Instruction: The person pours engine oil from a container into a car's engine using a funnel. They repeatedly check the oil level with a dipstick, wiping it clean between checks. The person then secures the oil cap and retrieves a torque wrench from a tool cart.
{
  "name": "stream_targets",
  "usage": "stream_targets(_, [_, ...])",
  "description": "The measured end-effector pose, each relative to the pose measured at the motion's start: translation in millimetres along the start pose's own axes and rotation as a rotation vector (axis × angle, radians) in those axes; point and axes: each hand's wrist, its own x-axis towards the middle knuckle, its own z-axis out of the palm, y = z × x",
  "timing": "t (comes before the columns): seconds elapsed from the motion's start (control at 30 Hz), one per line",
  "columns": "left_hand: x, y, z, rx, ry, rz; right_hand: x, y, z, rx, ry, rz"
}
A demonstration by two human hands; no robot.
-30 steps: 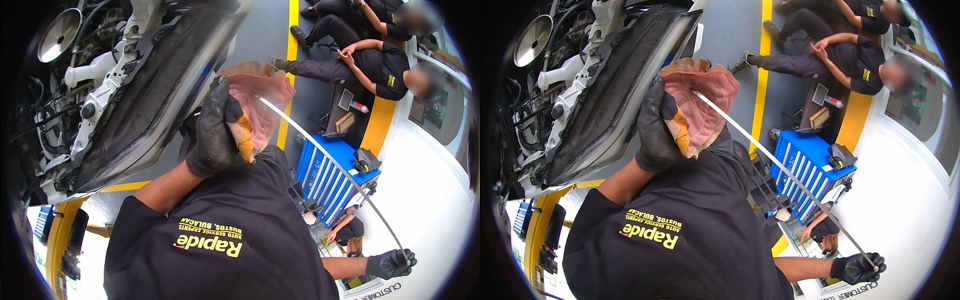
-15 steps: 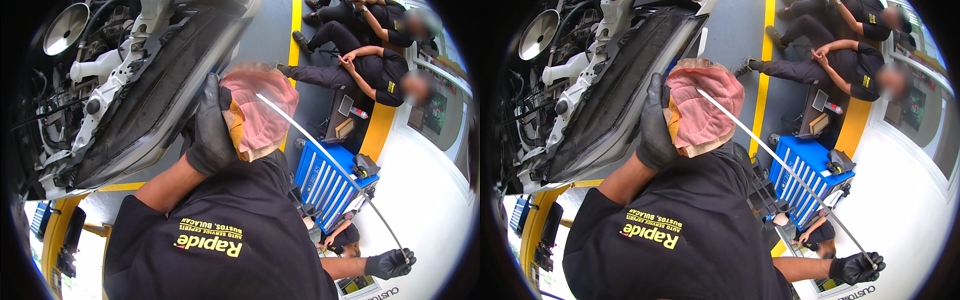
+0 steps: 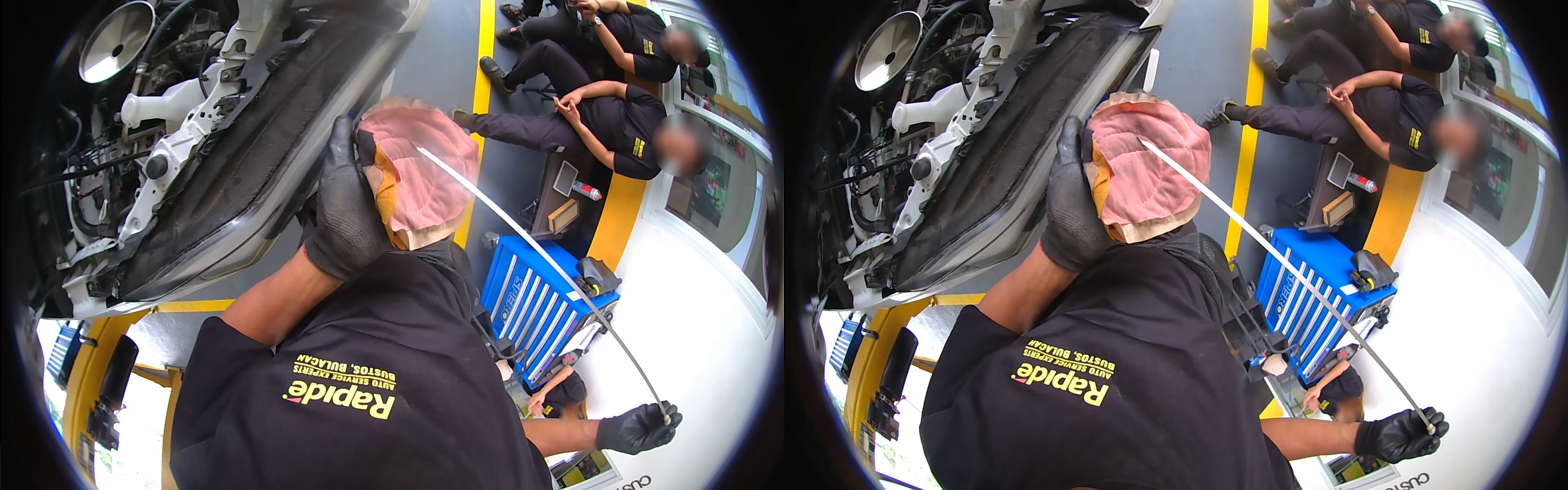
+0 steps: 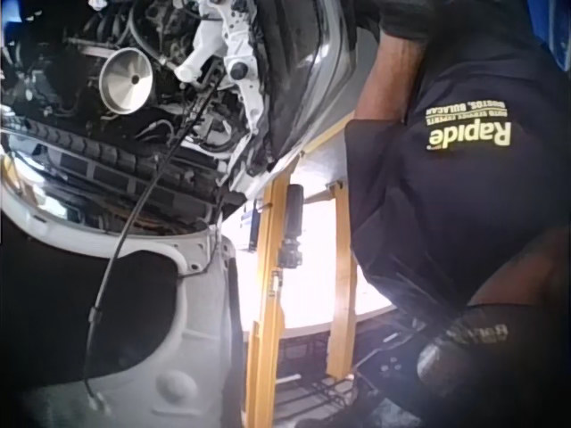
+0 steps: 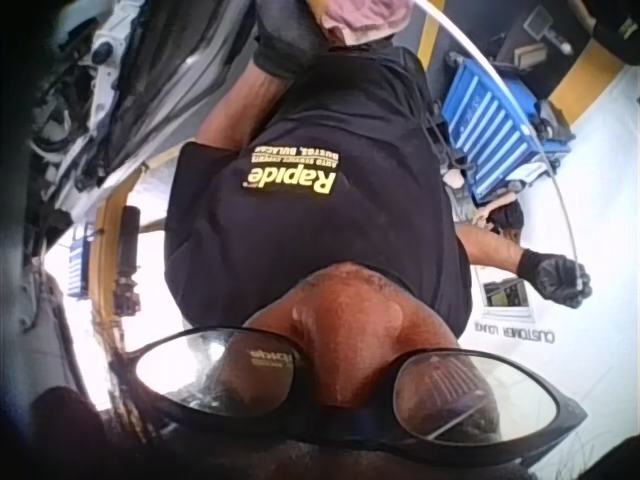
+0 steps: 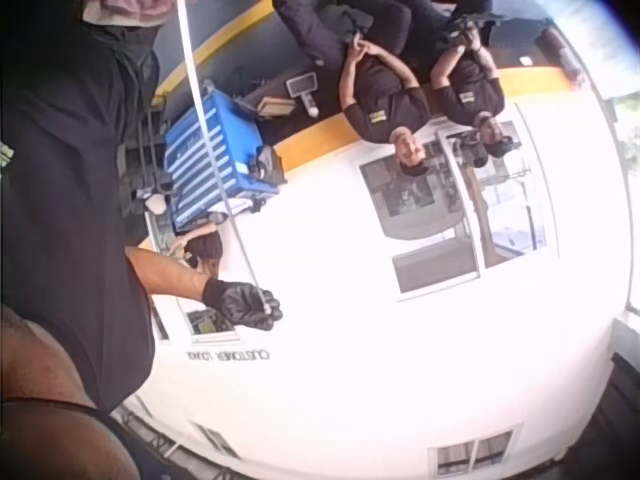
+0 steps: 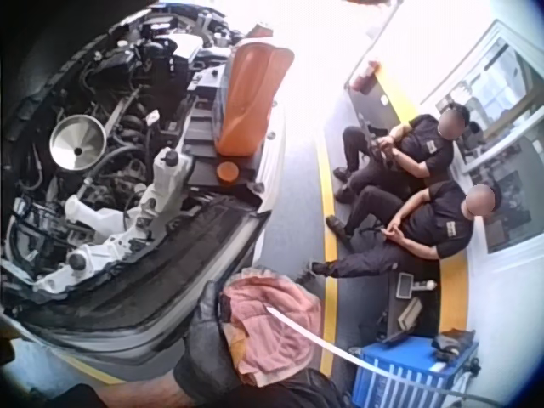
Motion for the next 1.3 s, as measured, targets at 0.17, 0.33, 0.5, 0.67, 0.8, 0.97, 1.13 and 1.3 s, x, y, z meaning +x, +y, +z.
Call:
stream_targets(0.17, [-2.5,-18.7,-9.7,0.662,0.012,0.656,-2.8,17.1,-1.4,0.171,-0.049,-0.001])
stream_targets(0.33, [-11.1,1.0,6.7,0.679,-0.069,0.929,-15.9,53.2,8.4,0.465,-0.141,-0.017])
stream_targets(0.5, [-52.2,44.2,58.4,0.143,-0.161,0.615,-20.6,115.7,46.0,0.845,-0.233,0.222])
stream_targets(0.67, [-68.4,88.7,-16.5,0.592,0.138,1.137,-38.5,164.4,137.2,0.907,-0.378,0.232])
stream_targets(0.8, [-137.3,140.9,-40.1,0.259,0.296,1.502,-30.0,192.4,177.8,1.252,-0.444,0.376])
stream_targets(0.97, [-205.9,233.2,-81.5,0.293,0.480,1.631,-12.4,192.9,226.0,0.708,0.047,0.118])
stream_targets(1.13, [-216.4,302.2,-84.6,0.113,0.473,1.415,8.9,176.7,297.4,0.348,-0.013,-0.309])
stream_targets(1.3, [-216.7,347.8,-124.6,0.379,0.325,1.016,20.2,124.9,347.4,0.378,0.002,-0.356])
